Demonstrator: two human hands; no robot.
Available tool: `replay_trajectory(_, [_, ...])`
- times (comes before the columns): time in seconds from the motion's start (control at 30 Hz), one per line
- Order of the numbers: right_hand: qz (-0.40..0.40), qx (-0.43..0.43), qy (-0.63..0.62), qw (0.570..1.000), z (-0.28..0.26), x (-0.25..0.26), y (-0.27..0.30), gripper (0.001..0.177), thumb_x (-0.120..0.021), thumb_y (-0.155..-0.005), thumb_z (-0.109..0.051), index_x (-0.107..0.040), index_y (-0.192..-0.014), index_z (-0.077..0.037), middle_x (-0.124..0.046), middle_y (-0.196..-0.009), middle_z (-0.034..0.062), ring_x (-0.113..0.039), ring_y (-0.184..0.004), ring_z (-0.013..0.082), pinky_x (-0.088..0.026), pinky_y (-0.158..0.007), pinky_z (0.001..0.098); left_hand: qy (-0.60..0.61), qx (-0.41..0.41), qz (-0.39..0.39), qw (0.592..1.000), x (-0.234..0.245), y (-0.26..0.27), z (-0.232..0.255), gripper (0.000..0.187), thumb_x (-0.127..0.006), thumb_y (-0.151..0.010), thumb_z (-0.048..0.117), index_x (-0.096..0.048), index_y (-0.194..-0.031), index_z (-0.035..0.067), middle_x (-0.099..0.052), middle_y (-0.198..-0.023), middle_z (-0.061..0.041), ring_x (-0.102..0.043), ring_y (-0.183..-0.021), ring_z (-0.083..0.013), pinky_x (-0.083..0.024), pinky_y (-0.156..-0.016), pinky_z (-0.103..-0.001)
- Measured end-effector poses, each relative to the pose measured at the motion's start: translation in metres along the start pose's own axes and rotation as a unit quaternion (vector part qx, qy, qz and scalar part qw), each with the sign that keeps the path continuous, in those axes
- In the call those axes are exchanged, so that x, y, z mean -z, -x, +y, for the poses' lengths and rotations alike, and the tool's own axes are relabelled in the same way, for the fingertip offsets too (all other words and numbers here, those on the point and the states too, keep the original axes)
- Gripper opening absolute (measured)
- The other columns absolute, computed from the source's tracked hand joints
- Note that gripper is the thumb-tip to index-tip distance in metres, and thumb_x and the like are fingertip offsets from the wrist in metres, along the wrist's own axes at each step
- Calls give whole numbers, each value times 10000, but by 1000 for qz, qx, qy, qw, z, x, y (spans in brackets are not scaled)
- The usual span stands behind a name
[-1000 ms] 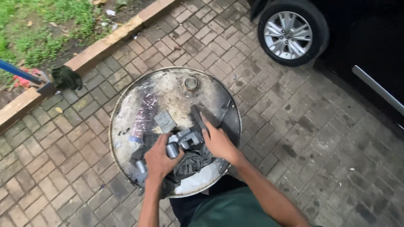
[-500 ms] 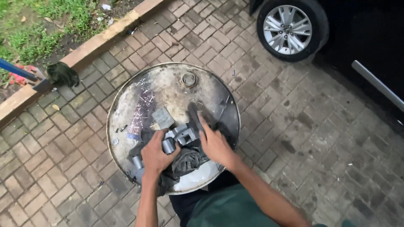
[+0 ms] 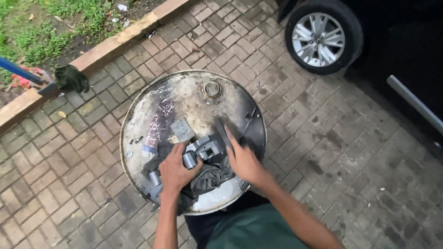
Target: The person wipes a small metal part with a dark cloth on top of a metal barrel. The person repeatedly rubs the part, turning it over to clean different sides. The part remains on the barrel throughout the clip.
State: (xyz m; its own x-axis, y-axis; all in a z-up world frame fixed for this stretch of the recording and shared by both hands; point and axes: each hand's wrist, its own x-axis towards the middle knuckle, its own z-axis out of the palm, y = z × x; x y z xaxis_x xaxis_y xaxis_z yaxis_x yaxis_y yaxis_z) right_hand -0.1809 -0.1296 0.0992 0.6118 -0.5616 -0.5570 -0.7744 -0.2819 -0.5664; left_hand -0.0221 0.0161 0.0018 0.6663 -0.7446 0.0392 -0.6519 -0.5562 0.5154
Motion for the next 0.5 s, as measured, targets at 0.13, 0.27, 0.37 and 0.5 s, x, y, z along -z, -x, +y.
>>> replay_trajectory(0.13, [8, 35, -47, 998, 37, -23, -4, 600, -301, -1088, -255, -172, -1673, -277, -725, -982, 320, -759, -807, 372, -572, -662, 432, -7, -20, -7, 1000, -3, 2, 3, 574, -682, -704, 498, -620, -1239, 298, -646, -1009, 52, -730, -849, -287, -589, -709, -427])
replay_trajectory(0.27, [31, 47, -38, 998, 0, -1, -19, 597, -340, -1076, -317, -215, -1659, -288, -677, -1154, 358, -713, -1002, 463, -568, -834, 536, -14, -34, -6, 999, -5, 6, 2, 607, -667, -722, 520, -612, -1271, 268, -646, -1024, 28, -728, -887, -286, -589, -713, -445])
replay_trajectory(0.37, [15, 31, -53, 998, -14, 6, 0, 599, -345, -1065, -328, -229, -1653, -309, -642, -1242, 366, -679, -1119, 488, -550, -950, 567, -13, -13, -25, 1000, 1, 12, 0, 622, -659, -717, 537, -611, -1274, 265, -649, -1052, 16, -724, -896, -302, -589, -713, -456])
replay_trajectory(0.5, [27, 17, -47, 998, 29, -22, 8, 613, -339, -1070, -309, -186, -1664, -340, -728, -1030, 313, -758, -903, 432, -583, -745, 497, 5, -7, -35, 999, 5, -2, 2, 627, -677, -692, 534, -622, -1262, 279, -653, -1025, 24, -727, -889, -303, -591, -715, -461])
